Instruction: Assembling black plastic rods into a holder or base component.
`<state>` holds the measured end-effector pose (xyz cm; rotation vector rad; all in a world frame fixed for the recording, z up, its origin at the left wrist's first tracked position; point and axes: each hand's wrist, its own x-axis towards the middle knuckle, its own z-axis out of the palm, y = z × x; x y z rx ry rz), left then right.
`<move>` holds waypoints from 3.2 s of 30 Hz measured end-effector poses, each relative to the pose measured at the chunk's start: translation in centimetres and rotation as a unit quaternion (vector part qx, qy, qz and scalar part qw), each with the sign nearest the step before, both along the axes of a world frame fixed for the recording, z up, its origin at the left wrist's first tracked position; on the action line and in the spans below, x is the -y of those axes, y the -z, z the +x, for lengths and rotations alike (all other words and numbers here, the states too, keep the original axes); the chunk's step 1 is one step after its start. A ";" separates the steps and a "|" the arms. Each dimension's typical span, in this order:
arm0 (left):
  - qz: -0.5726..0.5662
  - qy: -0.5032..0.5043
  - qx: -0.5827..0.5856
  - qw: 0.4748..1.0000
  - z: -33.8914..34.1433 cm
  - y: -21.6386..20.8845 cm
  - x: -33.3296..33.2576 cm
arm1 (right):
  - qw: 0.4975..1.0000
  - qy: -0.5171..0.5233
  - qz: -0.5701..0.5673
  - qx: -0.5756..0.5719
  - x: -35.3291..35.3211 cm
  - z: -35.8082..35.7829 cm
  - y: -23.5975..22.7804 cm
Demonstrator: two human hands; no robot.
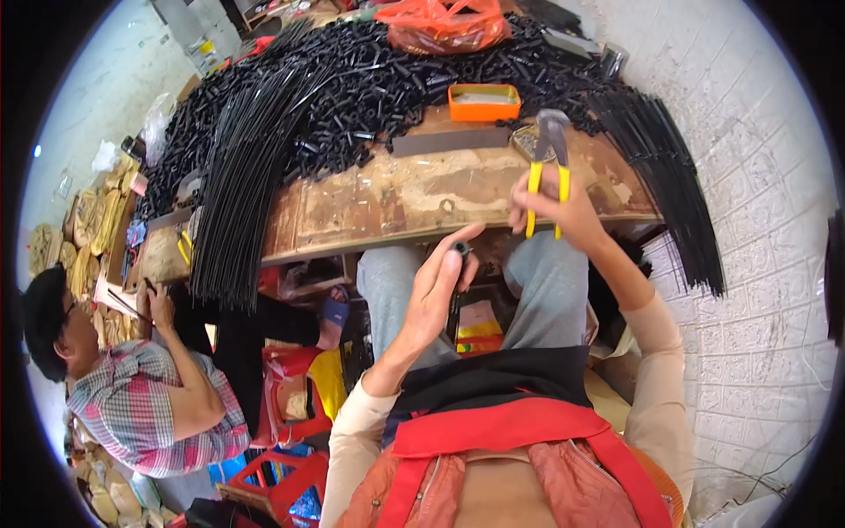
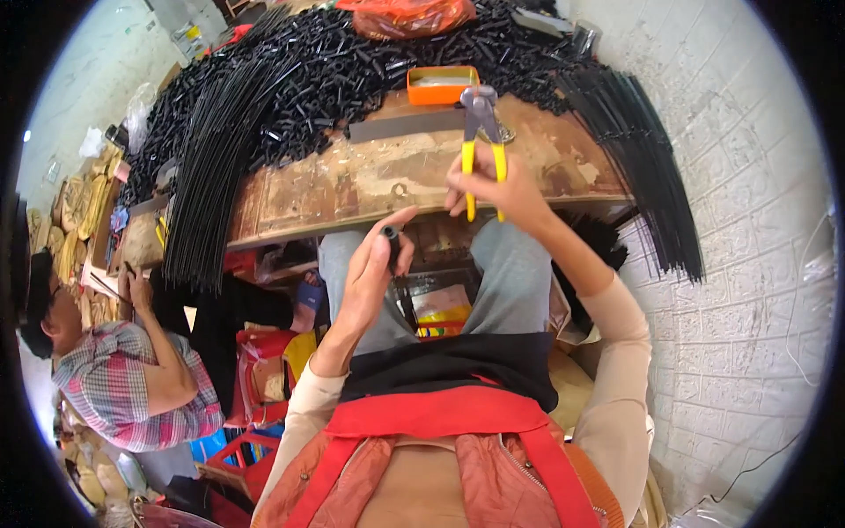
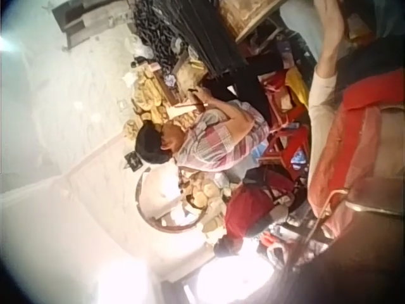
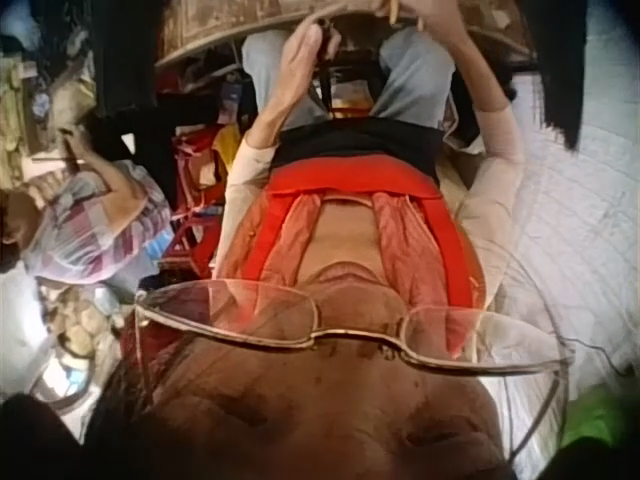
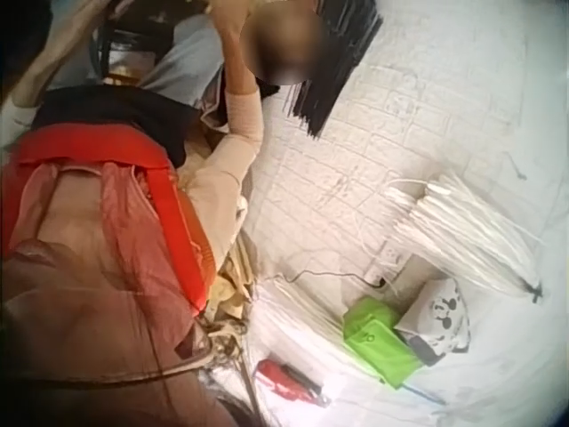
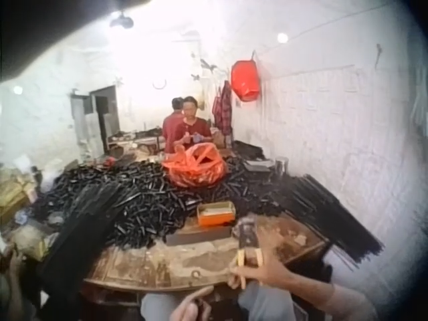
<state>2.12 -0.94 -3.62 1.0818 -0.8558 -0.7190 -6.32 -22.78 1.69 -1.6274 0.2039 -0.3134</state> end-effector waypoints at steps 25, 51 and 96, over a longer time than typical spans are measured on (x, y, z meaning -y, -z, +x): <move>0.023 0.034 0.059 0.997 -1.8 -1.4 0.0 | 0.974 0.030 -0.161 0.155 -6.5 -5.3 1.7; -0.012 0.051 -0.014 0.999 0.3 -1.8 0.3 | 0.960 -0.068 -0.169 -0.214 -5.6 -8.8 -2.7; -0.174 -0.122 0.059 0.975 15.1 -21.4 -9.3 | 0.889 0.133 -0.414 -0.145 9.1 -6.9 4.7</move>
